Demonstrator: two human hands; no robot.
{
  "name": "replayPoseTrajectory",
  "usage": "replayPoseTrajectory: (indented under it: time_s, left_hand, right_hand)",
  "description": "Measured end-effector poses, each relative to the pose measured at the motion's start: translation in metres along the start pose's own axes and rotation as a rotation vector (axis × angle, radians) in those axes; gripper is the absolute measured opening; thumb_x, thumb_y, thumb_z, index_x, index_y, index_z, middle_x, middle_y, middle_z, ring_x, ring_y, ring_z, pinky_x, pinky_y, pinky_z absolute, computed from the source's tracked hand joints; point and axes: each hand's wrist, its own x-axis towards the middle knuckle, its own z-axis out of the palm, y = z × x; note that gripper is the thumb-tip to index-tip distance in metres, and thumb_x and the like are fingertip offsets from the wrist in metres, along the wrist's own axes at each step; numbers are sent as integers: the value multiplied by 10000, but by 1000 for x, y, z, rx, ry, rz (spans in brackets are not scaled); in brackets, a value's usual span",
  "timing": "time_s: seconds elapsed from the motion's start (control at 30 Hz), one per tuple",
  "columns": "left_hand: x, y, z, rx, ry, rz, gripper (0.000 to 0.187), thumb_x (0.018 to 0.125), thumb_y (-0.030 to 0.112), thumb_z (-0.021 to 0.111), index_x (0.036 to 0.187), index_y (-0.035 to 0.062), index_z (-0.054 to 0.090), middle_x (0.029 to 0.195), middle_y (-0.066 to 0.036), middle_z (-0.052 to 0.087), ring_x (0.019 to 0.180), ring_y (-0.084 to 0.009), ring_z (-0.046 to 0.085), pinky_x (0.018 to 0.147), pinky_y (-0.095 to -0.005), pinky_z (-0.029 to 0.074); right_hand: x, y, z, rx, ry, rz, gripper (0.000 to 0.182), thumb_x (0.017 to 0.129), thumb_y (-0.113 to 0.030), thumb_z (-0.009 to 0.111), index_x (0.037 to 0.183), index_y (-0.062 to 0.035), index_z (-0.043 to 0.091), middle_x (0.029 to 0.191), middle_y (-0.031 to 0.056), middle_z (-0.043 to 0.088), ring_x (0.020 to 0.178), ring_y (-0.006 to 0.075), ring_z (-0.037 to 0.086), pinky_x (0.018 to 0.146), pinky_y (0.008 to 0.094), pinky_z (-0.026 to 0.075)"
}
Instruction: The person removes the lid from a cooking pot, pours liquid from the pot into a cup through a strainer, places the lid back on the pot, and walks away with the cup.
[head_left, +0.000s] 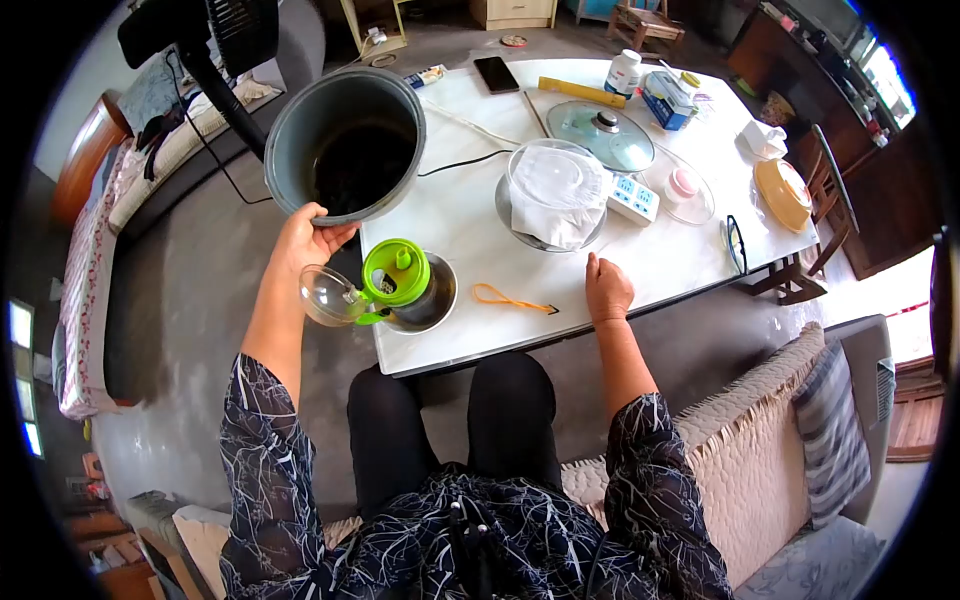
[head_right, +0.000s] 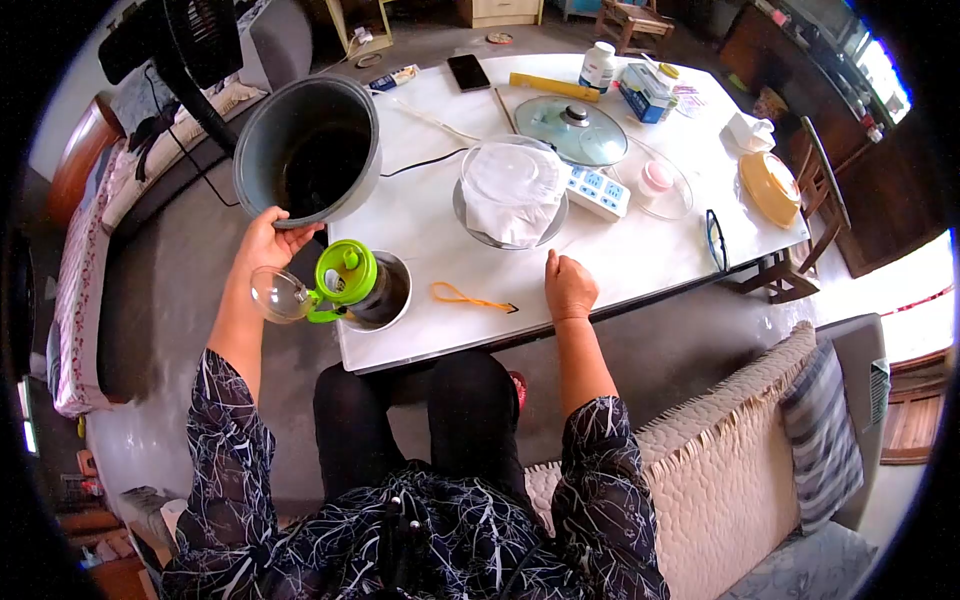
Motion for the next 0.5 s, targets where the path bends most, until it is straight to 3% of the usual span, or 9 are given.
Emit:
replayPoseTrajectory:
  time_s: [0.23,0.3,0.5]
  left_hand:
    - [1,-3,-3,38,-40,-37,296,741,83,462,989,-78,457,884,-244,596,761,-364,626,759,-441,517]
    - [0,-6,0,26,-59,-67,222,746,98,468,898,-63,483,836,-253,601,750,-372,627,751,-444,517]
    - [2,-7,8,113,-43,-98,197,778,134,472,846,-50,488,811,-230,619,744,-357,637,723,-426,529]
  right_hand:
    - [-1,1,1,-4,4,12,413,881,-381,413,644,-78,566,701,110,594,666,317,568,597,428,439]
    - [-2,1,0,-2,-2,4,414,882,-382,410,649,-77,566,702,114,593,668,320,568,598,428,438]
    - [-1,0,-3,-39,-36,-3,423,890,-384,394,664,-68,561,710,130,592,681,332,564,605,432,432]
